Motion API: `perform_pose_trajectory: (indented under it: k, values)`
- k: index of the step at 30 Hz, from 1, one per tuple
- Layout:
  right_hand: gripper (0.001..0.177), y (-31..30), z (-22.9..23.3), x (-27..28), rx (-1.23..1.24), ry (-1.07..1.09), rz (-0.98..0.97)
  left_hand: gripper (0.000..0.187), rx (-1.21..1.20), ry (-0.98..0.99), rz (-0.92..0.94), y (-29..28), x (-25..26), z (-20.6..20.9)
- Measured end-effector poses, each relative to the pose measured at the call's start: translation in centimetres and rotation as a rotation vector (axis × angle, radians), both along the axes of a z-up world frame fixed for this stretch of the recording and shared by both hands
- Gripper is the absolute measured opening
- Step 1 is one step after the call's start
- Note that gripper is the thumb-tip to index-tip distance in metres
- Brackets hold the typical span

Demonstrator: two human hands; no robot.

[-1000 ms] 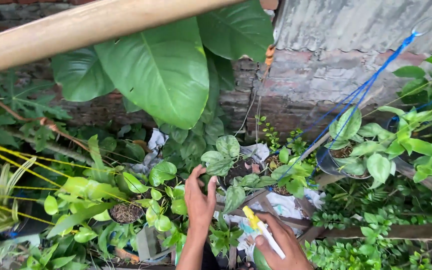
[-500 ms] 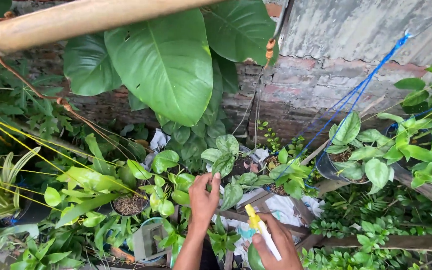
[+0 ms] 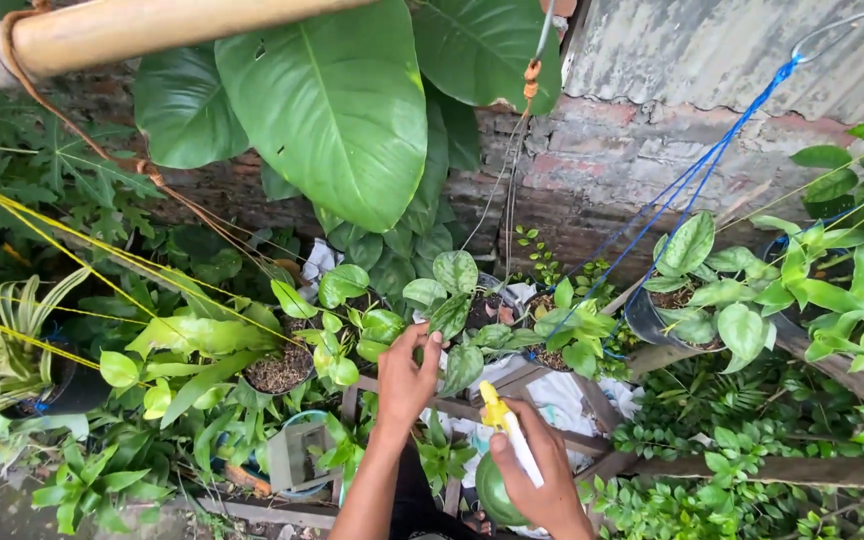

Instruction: The person uses a spray bottle to mist water onto the leaves of various hanging potted plants. They hold the plants steady with one hand while spraying with the other, moving from one plant to the next along a wooden rack.

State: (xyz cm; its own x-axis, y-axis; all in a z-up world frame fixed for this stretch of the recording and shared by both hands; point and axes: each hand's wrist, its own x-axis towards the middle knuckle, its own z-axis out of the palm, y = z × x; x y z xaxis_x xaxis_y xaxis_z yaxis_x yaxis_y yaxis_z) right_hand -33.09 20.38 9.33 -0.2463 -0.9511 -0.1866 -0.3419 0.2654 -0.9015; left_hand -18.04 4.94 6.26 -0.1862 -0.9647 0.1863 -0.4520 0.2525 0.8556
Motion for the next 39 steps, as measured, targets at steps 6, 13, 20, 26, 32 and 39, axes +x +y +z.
perform_pose_trajectory:
  k: [6,13,20,26,32,39]
  values:
    - [0.052,-1.0,1.3,-0.3,-0.112,0.047,0.027,0.031,0.102,-0.028,-0.051,0.3,0.8,0.3]
    - [0.056,-0.7,0.4,0.0,0.032,0.058,0.112,0.036,0.147,-0.070,-0.112,-0.5,1.6,-0.1]
    - [0.062,-1.7,-0.3,0.5,-0.041,0.014,-0.056,0.046,0.007,-0.005,-0.016,-2.2,2.4,-1.2]
    - [0.064,-2.6,-0.2,1.1,0.141,0.053,-0.035,0.031,0.008,0.071,-0.025,-2.4,1.1,2.3]
    - [0.054,-2.0,-1.2,1.4,-0.073,0.032,-0.068,0.030,0.146,0.112,-0.057,-2.2,-0.2,5.0]
    - [0.054,-0.6,-1.6,-0.5,0.176,0.108,0.001,0.023,0.083,0.115,-0.088,-1.5,2.0,0.5]
